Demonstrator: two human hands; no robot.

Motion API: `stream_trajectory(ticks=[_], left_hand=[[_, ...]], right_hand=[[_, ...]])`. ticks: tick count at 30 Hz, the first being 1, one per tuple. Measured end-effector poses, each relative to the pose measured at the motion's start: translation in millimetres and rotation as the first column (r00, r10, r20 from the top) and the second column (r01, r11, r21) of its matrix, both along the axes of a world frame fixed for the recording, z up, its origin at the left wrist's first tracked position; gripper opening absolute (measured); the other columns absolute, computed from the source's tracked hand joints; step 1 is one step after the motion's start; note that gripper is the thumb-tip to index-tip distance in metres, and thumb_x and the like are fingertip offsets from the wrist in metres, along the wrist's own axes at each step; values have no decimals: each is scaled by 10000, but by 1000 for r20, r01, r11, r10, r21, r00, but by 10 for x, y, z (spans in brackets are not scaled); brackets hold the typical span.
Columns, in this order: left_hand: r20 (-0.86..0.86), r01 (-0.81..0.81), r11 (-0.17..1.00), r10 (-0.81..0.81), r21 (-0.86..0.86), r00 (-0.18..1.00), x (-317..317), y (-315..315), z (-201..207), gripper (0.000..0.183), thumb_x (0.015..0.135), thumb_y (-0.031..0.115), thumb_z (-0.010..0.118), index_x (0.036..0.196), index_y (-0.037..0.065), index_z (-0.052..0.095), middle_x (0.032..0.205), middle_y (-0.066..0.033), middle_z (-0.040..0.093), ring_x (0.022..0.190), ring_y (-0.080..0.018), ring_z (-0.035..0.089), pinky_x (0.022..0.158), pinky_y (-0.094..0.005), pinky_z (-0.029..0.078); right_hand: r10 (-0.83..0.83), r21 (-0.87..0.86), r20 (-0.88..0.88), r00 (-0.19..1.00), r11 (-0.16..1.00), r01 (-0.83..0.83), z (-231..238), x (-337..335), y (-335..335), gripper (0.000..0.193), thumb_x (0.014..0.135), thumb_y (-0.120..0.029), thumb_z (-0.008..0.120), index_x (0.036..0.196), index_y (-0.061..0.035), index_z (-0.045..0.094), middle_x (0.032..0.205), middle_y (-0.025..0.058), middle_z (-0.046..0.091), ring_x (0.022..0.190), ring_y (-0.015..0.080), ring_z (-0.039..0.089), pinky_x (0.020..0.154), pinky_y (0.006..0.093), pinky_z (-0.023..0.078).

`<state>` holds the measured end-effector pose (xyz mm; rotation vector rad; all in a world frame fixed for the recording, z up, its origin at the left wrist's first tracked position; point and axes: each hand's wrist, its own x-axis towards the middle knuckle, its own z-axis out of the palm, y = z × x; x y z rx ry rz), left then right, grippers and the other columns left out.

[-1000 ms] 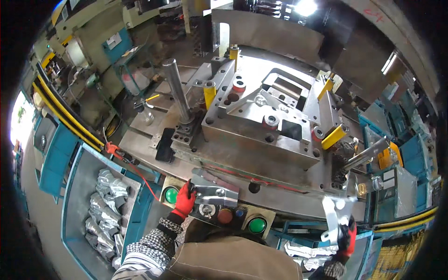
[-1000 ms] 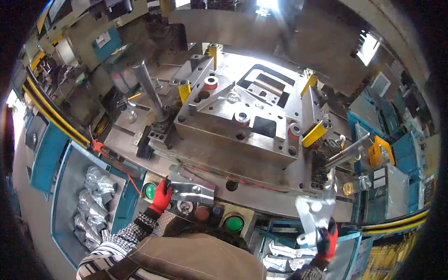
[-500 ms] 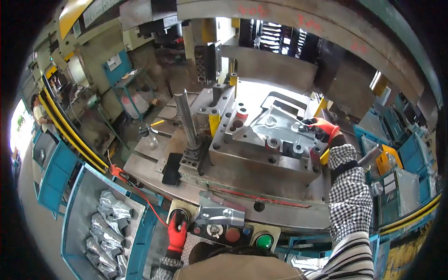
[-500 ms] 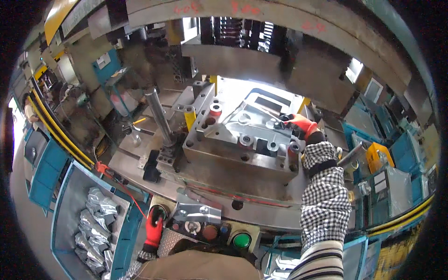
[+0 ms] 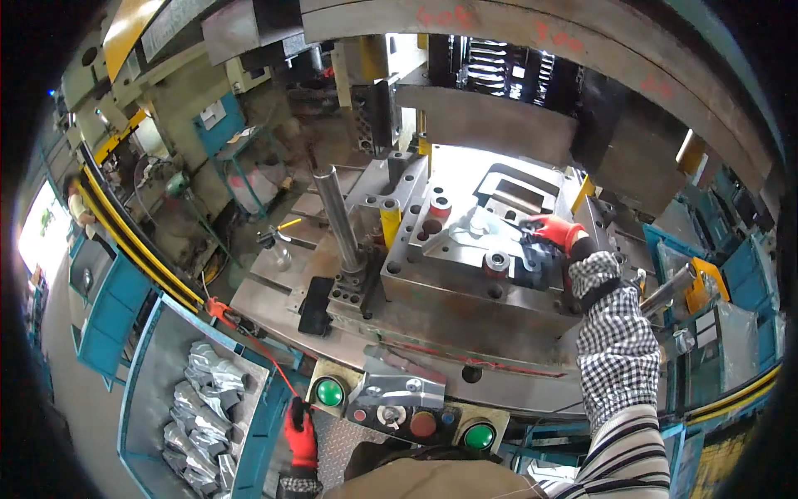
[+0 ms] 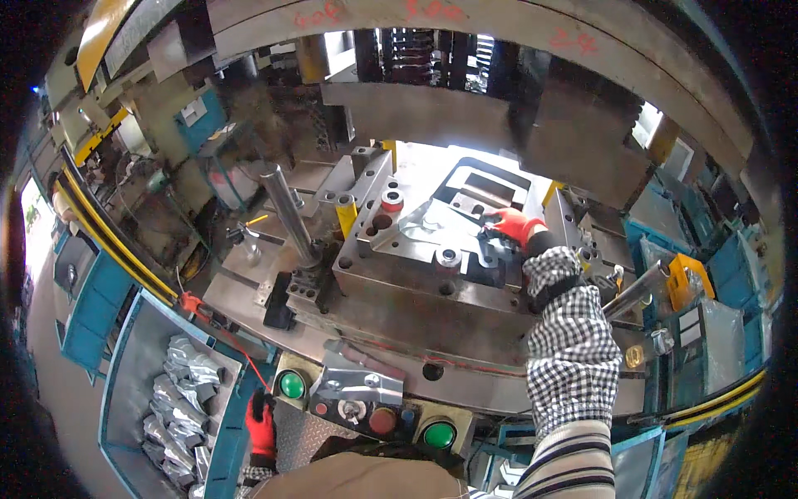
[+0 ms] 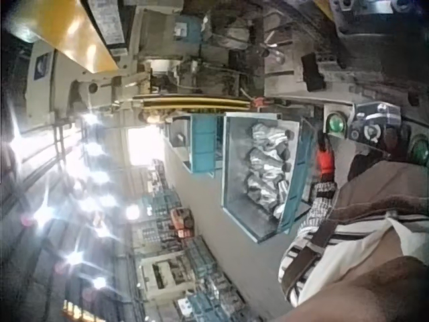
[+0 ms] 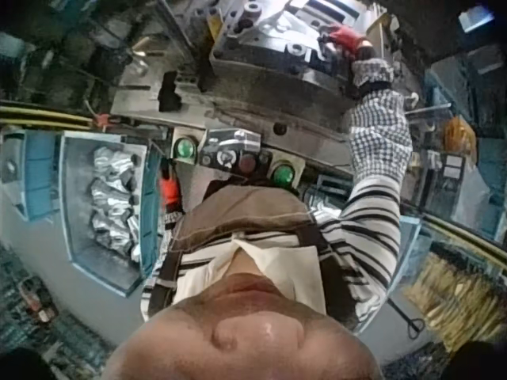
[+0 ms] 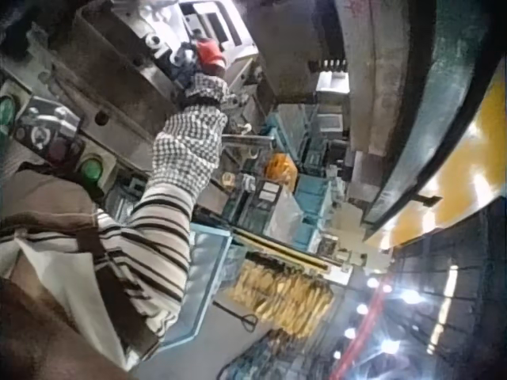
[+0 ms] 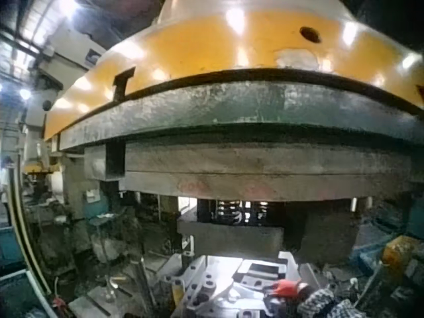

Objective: Operating an industrial metal press machine to shape metal components.

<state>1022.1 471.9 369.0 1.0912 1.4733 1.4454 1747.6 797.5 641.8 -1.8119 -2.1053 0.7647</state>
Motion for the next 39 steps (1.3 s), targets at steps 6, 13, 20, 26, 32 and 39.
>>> stream_trajectory(ticks=[6,13,20,26,32,39], left_hand=[[-495,49,995,-1,85,869,9,498,-36,796,851,142,787,1514,-61,396,1509,-246,487,1398,-365,474,1172,-443,372],[-418,156,927,-299,-342,858,-385,933,-751,1240,653,504,926,1548,-88,305,1580,-279,387,1492,-365,358,1224,-427,307],[-217,222,831,-374,-510,902,-543,895,-793,1311,582,494,966,1545,-103,307,1520,-269,483,1424,-339,472,1169,-400,401],[-427,114,880,-333,-460,841,-551,1053,-1164,1281,566,531,938,1544,-53,352,1440,-280,551,1338,-377,546,1110,-430,454],[-510,55,877,-328,-478,795,-398,950,-984,1282,568,598,907,1551,-15,360,1435,-290,535,1342,-411,524,1109,-448,450],[-522,43,887,-309,-459,795,-355,880,-758,1277,571,635,899,1542,-7,375,1417,-295,542,1312,-414,549,1098,-466,457]], right_hand=[[64,159,-392,918,987,-1,604,-1180,-1786,507,938,-317,728,1355,-45,629,1189,129,711,1079,190,658,930,371,522],[-45,-495,146,988,862,113,-964,-1207,-4048,638,955,-430,682,1449,-54,537,1352,154,643,1231,268,591,1061,420,464],[-417,-254,-769,485,895,366,-3973,-1578,-4793,853,833,-121,807,1551,-39,354,1397,183,577,1301,318,549,1088,462,461],[-547,-324,-778,308,770,550,-4300,-1775,-4734,1039,661,-109,932,1513,-10,348,1434,163,535,1306,281,539,1106,414,453],[-431,64,-574,696,824,563,-4646,-1504,-4817,1062,694,-102,927,1554,-19,310,1317,173,608,1131,262,634,924,404,562],[-505,-141,-690,519,797,588,-4428,-1631,-4703,1057,700,-117,925,1553,-20,309,1321,176,603,1148,266,625,940,411,554]])
